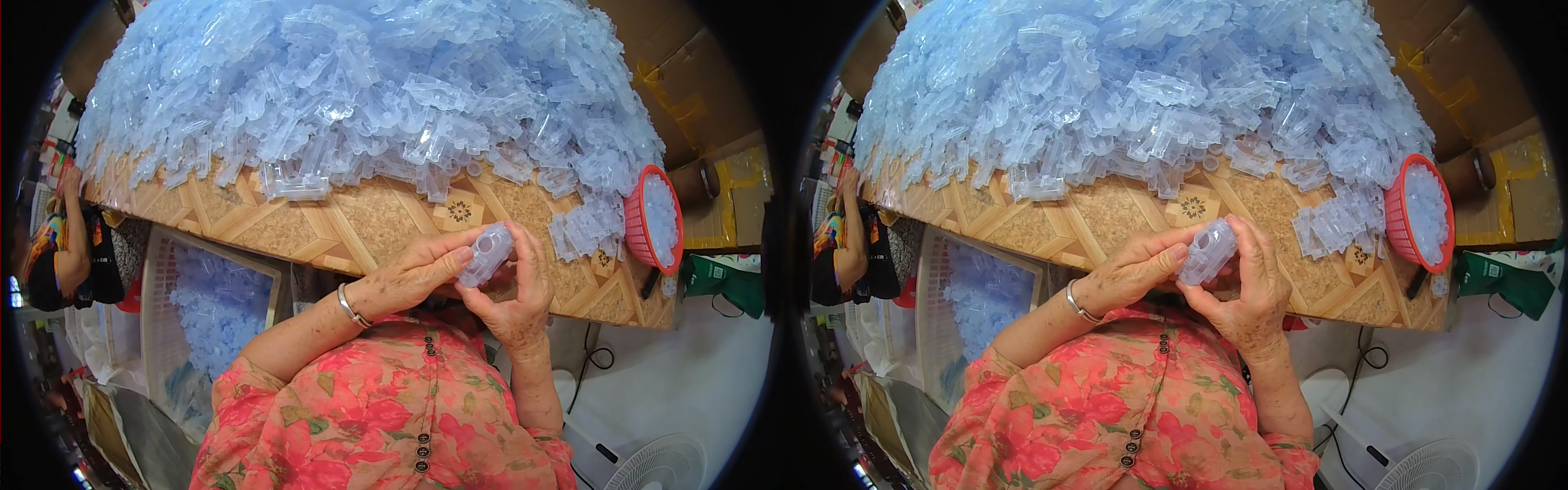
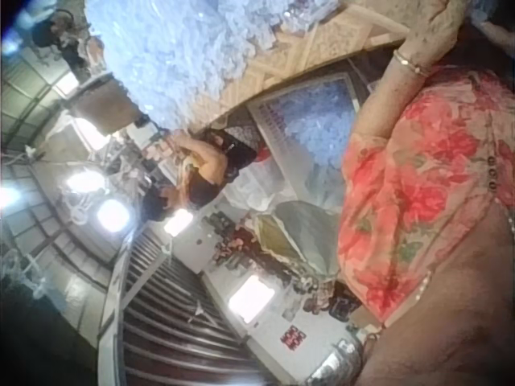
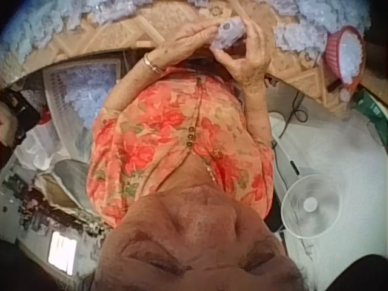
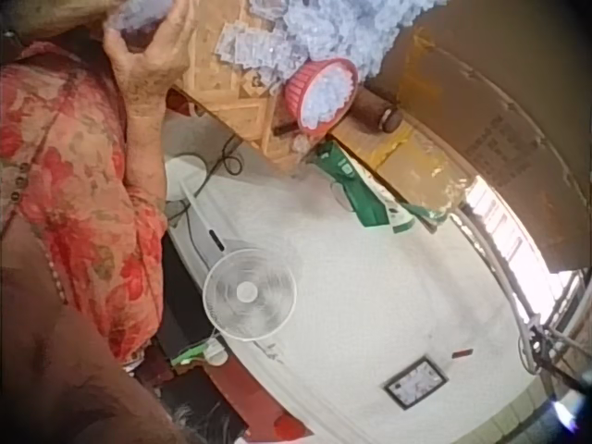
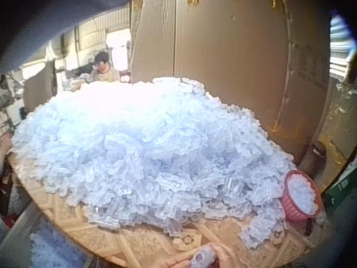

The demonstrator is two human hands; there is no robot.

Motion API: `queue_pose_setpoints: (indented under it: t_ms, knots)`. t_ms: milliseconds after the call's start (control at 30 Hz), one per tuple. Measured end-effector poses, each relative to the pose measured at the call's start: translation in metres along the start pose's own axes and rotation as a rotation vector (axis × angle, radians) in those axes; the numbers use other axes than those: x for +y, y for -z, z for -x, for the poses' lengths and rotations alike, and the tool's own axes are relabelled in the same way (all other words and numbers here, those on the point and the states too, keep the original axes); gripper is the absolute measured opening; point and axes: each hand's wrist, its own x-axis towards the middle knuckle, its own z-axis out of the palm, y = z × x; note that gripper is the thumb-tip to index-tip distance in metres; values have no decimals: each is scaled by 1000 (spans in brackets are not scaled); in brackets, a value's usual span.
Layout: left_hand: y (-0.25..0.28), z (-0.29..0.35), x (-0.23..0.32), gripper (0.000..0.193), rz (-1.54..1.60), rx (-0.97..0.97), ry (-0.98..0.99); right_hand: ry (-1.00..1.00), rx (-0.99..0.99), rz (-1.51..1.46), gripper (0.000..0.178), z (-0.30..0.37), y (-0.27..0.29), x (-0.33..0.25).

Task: The person repeatedly picks up small translucent plastic components from a large pile on a wooden table. They align and press two pieces together by hand, then place the assembled unit into a red basket to the right. The process is continuous and repetitive throughout the clip.

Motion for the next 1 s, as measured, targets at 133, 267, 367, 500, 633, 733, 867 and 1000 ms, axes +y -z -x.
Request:
queue_pose_setpoints:
  t_ms: [133,267,367,500,633,733,867,1000]
  knots:
    - [0,0,-2,54,-147,24,-60,-66,52,-62,85,3,-6,-1]
    - [-3,-1,0,55,-153,24,-55,-118,57,-122,84,6,-8,-2]
    - [-3,-2,-3,55,-64,-11,-99,-143,53,-157,83,7,-7,-4]
    - [0,-1,1,56,-29,-71,-25,-182,31,-195,83,8,-5,-1]
    - [-2,-1,-1,56,-27,-51,-31,-185,36,-216,83,9,-6,-1]
    - [-1,-4,-5,55,-86,-36,-53,-208,42,-208,83,10,-7,1]
    - [0,-7,-9,54,-133,-20,-85,-207,63,-189,84,12,-12,5]
    - [-3,-4,1,55,-37,-21,-5,-189,24,-273,85,8,-10,3]
